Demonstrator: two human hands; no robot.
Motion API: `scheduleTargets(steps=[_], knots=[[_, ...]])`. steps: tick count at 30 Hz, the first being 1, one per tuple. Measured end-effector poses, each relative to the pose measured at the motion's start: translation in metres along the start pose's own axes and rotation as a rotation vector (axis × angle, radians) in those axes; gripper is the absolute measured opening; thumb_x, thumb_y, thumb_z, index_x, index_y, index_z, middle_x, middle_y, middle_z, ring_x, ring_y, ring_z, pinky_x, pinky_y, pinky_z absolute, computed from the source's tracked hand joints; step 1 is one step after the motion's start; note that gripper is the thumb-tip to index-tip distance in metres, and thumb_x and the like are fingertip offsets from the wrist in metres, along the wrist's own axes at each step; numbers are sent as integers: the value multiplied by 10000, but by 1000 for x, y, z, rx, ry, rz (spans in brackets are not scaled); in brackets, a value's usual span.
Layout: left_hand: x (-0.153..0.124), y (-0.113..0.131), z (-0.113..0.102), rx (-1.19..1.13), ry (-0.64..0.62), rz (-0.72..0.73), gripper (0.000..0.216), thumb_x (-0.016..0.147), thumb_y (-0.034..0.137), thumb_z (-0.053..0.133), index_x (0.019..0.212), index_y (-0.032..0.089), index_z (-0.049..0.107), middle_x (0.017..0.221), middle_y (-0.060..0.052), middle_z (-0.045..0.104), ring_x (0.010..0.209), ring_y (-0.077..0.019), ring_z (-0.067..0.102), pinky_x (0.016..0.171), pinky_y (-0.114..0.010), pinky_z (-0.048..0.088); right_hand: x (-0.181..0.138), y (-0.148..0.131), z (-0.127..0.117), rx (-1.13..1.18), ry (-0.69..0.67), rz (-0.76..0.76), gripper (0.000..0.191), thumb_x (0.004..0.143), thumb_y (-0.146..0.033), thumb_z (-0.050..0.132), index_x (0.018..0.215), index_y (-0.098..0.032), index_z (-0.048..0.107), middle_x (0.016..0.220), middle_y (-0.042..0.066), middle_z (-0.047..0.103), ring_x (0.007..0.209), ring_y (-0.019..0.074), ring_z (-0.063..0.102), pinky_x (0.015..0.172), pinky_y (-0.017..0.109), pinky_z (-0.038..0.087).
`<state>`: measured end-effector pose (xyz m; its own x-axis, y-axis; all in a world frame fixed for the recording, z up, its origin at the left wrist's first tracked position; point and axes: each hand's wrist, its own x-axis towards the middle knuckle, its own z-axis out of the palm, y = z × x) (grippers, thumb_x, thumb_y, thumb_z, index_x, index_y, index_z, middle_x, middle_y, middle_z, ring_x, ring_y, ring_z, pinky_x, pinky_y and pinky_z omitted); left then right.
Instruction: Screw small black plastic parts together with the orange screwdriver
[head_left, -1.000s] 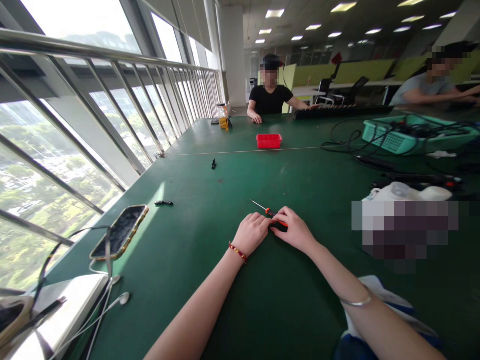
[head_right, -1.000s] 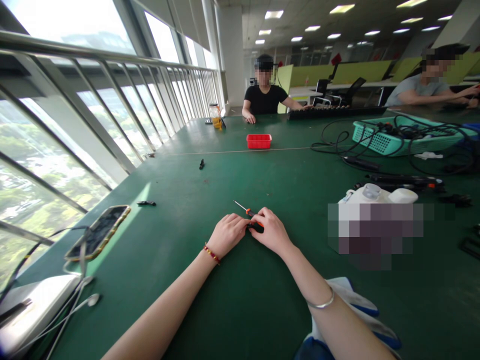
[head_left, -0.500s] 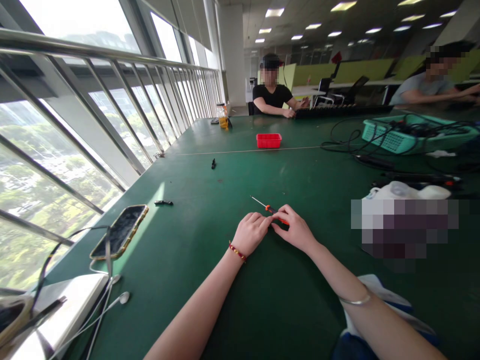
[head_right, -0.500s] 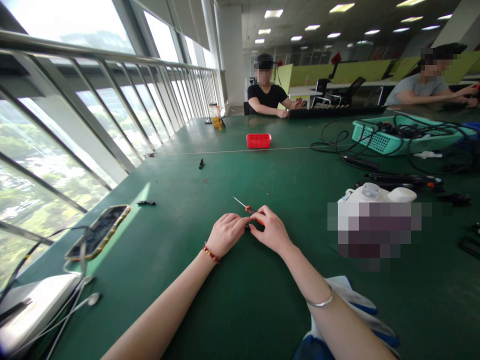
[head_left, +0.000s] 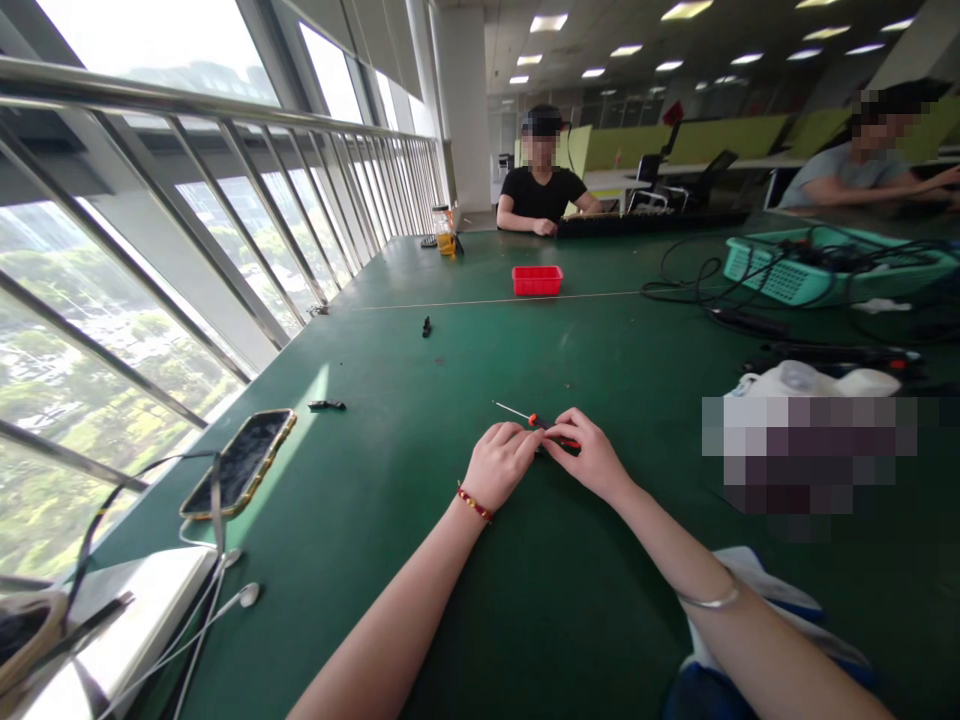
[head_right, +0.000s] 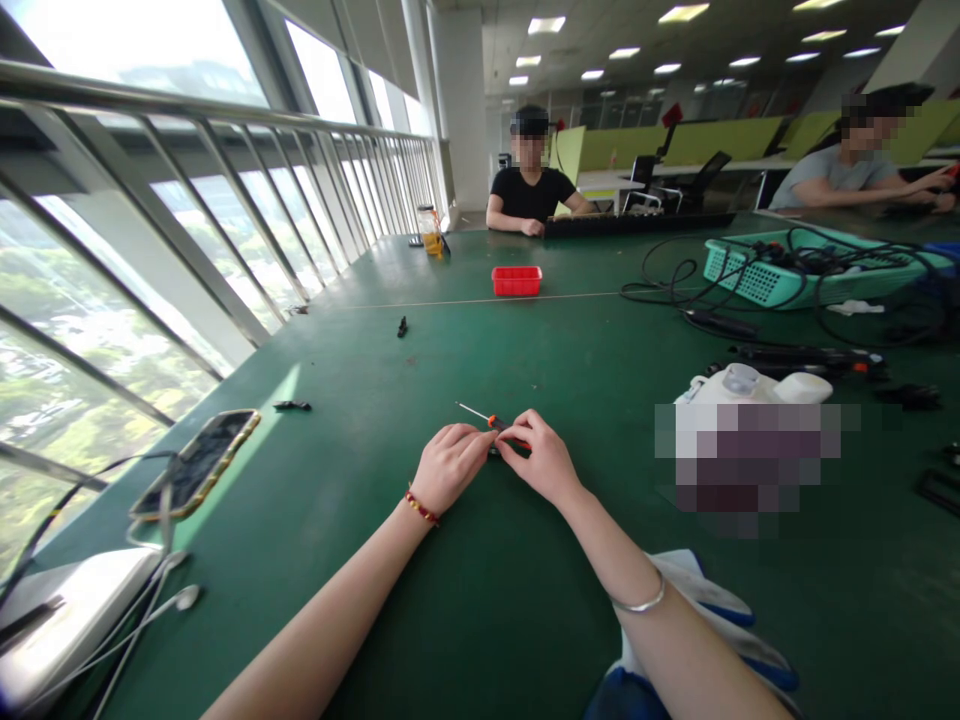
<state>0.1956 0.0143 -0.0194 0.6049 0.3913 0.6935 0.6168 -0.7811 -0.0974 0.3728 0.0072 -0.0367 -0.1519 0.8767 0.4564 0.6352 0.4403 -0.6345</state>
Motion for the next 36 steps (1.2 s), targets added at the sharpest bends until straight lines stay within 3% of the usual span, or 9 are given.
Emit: scheduleTargets(steps=[4,11,23,30,36], knots=[[0,-1,0,-35,-22,-31,205,910,162,432,1039,156,590,862,-36,695,836,-148,599,759,-290,477,0,-1,0,50,1,3,163,823,-331,538,786,-215,646,858,36,525,794,155,579,745,308,492],[-1,-6,4,-211,-99,-275,226,863,319,535,1043,218,628,1022,-41,660,907,-168,577,793,-323,470,1,-3,-4,52,23,3,138,807,-319,559,828,-221,654,897,43,516,847,168,577,790,329,492],[-1,-7,5,-237,-75,-333,149,851,291,549,868,212,674,874,-22,678,828,-158,573,746,-310,455,1,-2,-4,64,39,4,159,805,-274,541,884,-230,672,910,42,504,871,168,567,794,321,480],[0,-4,2,-254,-98,-371,101,800,257,580,802,211,670,880,-19,677,833,-159,587,759,-323,473,4,4,-9,127,188,242,297,730,-160,456,965,-204,633,932,49,489,608,112,466,557,281,430],[-3,-5,-5,-403,-233,-271,47,740,237,631,751,219,672,1027,-20,664,935,-170,593,848,-357,481,6,10,-9,137,243,306,267,711,-178,448,900,-203,635,878,39,486,646,129,486,596,297,435]])
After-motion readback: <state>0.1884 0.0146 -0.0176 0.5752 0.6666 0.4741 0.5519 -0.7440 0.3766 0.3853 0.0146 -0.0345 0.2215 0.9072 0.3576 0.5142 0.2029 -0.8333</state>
